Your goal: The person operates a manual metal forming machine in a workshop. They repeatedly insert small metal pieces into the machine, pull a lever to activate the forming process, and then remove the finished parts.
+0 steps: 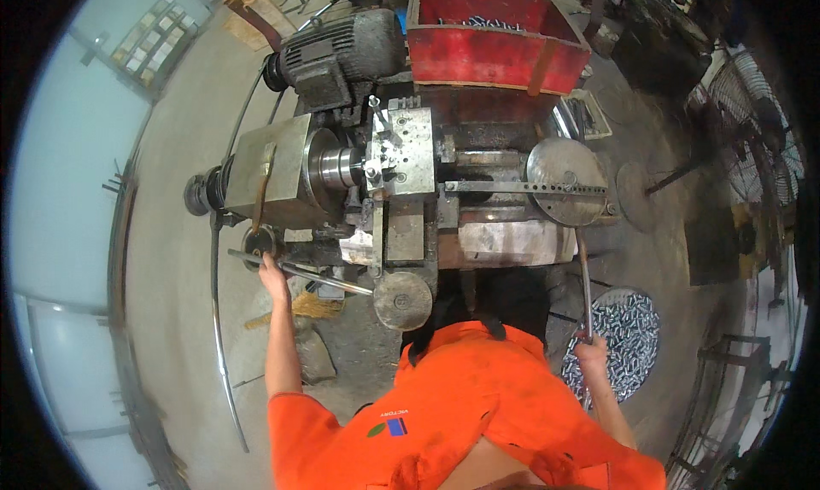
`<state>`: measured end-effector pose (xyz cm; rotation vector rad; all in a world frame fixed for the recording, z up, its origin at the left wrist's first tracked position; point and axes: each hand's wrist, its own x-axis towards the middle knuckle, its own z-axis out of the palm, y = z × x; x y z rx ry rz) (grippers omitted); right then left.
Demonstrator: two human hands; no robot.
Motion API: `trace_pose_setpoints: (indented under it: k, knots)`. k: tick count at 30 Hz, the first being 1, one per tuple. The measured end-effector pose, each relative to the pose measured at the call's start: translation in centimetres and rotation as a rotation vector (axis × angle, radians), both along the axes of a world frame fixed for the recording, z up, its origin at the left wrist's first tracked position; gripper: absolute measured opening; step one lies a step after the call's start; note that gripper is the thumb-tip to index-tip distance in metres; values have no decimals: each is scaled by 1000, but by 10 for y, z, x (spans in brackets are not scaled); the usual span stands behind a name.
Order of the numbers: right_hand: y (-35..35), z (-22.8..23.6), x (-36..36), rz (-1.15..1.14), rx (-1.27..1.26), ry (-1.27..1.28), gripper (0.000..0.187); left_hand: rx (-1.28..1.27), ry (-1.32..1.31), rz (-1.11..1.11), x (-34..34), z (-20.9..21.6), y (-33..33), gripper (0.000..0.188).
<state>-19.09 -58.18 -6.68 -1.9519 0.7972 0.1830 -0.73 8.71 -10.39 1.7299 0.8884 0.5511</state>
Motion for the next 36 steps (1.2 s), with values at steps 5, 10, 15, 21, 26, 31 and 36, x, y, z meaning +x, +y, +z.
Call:
trace_pose_setpoints:
  k: [5, 10, 15, 21, 26, 31, 36]
  knots:
    - [-24, -13, -2, 107, -133, -90, 21, -15, 73, -37, -2, 8, 2, 55]
    - [-130, -22, 33, 293, -800, -64, 34, -72, 26, -2, -4, 6, -3, 51]
    - [-212, 1, 129, 289, -1160, 137, 44, -48, -13, -26, 3, -16, 3, 52]
    - [-153, -23, 165, 27, -1351, -248, 79, -277, -9, -274, -15, 21, -17, 60]
    - [-43, -32, 110, 243, -959, -568, 76, 56, 318, -305, -51, -55, 53, 53]
    - [-10, -44, 83, 329, -614, -474, 53, 967, 728, -767, -42, -86, -2, 47]
    - [17, -34, 94, 412, -479, -469, 38, 873, 896, -336, -42, -132, -33, 51]
